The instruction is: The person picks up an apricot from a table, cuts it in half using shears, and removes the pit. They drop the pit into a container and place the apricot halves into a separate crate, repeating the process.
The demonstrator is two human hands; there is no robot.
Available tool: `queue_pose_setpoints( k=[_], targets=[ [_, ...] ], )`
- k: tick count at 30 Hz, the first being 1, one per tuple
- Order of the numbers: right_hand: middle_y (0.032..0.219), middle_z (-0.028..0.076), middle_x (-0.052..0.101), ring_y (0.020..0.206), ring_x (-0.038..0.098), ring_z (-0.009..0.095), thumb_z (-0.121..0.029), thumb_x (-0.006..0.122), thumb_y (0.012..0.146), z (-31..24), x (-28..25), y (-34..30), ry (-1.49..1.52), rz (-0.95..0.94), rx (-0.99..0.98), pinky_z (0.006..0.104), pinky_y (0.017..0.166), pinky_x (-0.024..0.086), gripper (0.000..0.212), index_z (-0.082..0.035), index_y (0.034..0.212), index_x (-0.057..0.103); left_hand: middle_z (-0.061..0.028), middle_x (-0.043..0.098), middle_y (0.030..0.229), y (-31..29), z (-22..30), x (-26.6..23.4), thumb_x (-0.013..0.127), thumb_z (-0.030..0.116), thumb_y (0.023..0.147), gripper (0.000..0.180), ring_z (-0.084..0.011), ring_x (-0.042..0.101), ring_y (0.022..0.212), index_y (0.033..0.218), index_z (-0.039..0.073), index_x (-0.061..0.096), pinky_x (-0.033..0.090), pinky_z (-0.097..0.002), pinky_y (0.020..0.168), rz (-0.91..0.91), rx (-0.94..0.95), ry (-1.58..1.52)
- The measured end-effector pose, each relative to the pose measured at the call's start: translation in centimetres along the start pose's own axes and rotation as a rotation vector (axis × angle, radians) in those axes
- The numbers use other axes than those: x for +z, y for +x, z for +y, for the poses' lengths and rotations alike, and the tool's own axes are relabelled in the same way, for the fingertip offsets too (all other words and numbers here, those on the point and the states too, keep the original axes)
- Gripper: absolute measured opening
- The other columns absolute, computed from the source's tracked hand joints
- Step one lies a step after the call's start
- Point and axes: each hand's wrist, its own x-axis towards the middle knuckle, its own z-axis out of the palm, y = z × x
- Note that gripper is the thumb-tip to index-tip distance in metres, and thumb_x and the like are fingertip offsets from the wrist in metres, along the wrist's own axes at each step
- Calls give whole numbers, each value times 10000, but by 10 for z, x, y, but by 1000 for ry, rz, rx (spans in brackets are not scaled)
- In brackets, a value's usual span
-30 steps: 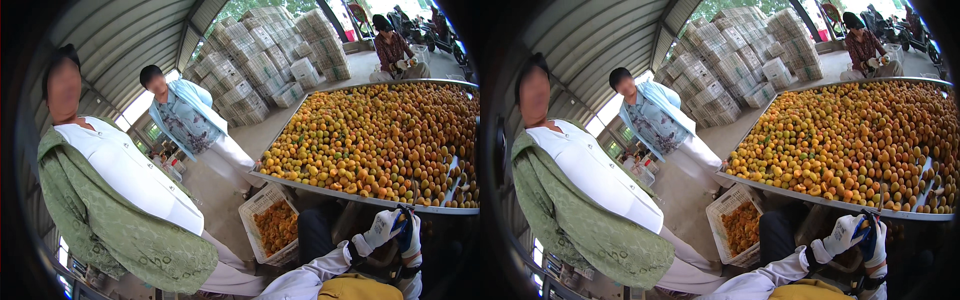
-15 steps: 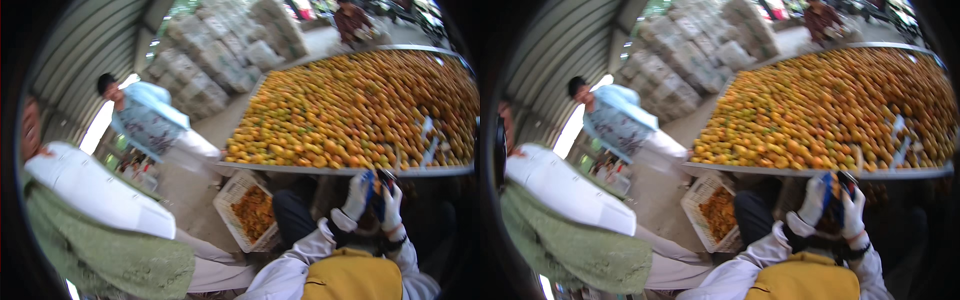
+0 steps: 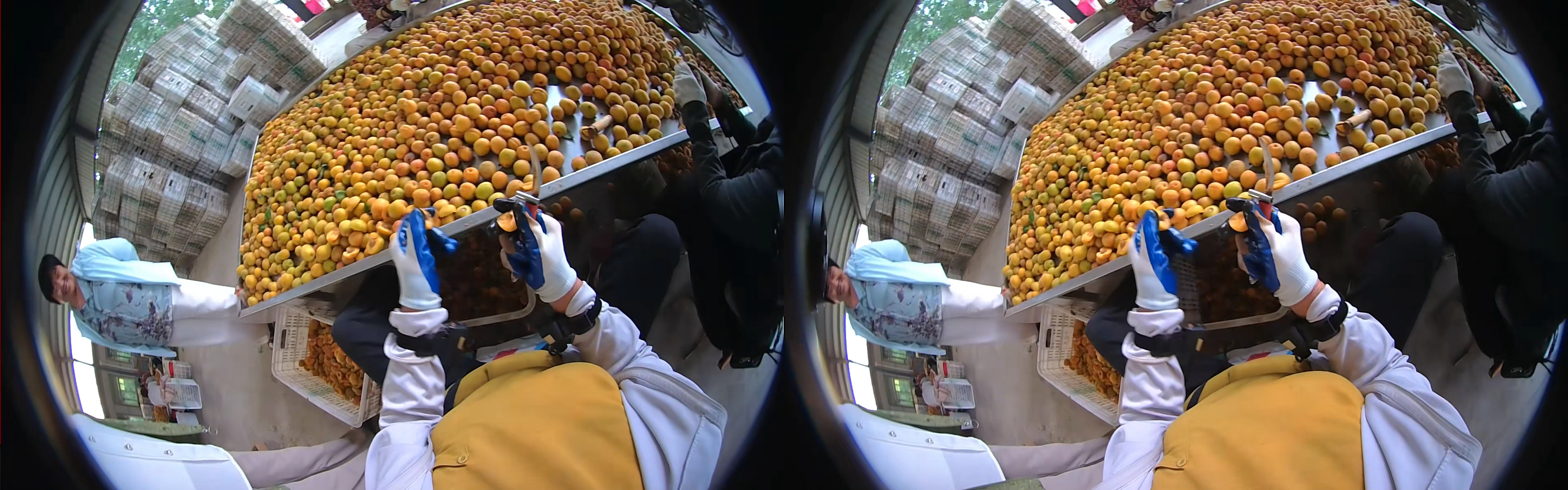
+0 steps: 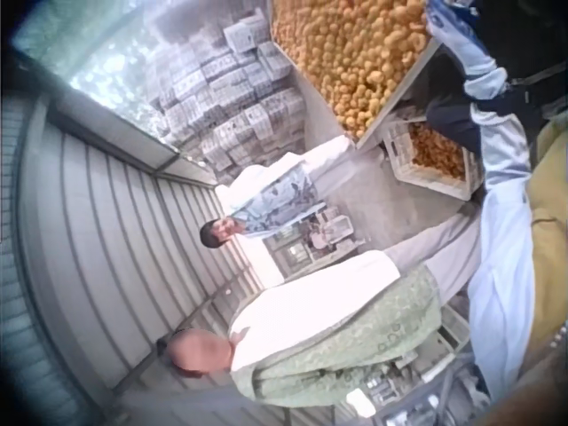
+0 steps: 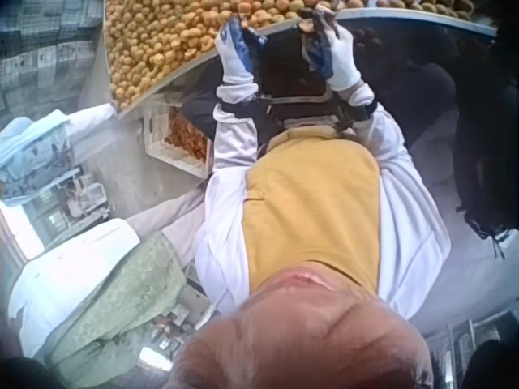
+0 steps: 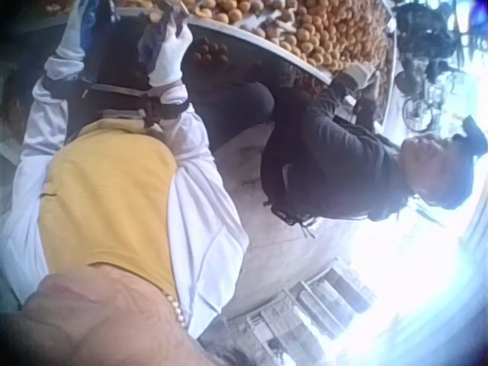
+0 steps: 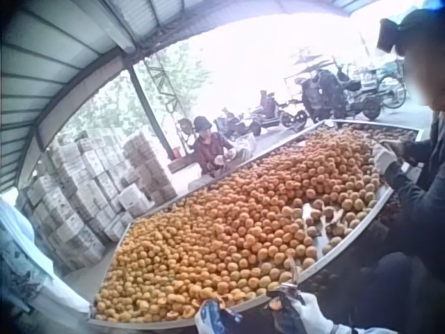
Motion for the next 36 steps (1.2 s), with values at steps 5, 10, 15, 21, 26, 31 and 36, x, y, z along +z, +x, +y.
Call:
queue_pose_setpoints(
  k=[5,10,15,21,26,31,36],
  targets=[
    [733,22,586,483,519,107,-336,561,1026,2,1,6,-40,135,42,249,406,400,339,-51,1195,637,-65,705,883,31,18,-24,687,261,962,546,-148,644,650,1375,-41,496,521,-325,656,313,235,1242],
    [795,55,651,615,596,116,-168,588,996,14,-3,7,-692,99,-288,266,559,469,240,-8,1169,635,-48,665,862,13,-6,-11,600,410,997,453,-156,628,634,1270,48,575,542,-271,587,-102,-134,179],
    [964,249,686,893,678,417,-82,755,824,21,29,-8,-1205,-248,-381,386,781,537,464,11,1237,567,-44,660,1130,-35,-44,-12,487,502,1024,429,-180,682,930,1256,160,599,598,-315,723,-263,-280,-323],
    [890,233,673,846,660,432,-137,748,854,13,14,-3,-1138,-189,-429,421,722,533,435,-2,1222,559,-31,614,896,-46,25,-57,538,360,1023,313,-117,587,667,1128,85,644,507,-228,536,103,-327,-203],
    [868,231,669,818,667,426,-141,746,863,-8,5,3,-1131,-50,-452,397,697,535,365,11,1159,596,-134,684,1058,-67,85,-211,541,193,1032,258,-155,629,677,1140,-31,609,518,-278,577,479,107,640],
    [925,209,684,848,690,365,-136,698,918,-23,-4,11,-1041,142,-475,363,755,534,310,34,1156,597,-165,660,1156,-66,108,-208,643,148,956,324,-292,612,1098,1217,-42,620,475,-383,965,627,329,1729],
    [892,167,650,787,622,241,-124,677,941,-31,-12,13,-1048,214,-487,329,773,514,274,40,1141,587,-179,630,1254,15,82,-85,700,155,905,338,-353,519,1269,1198,-6,652,359,-450,1100,76,559,1579]
  ],
)
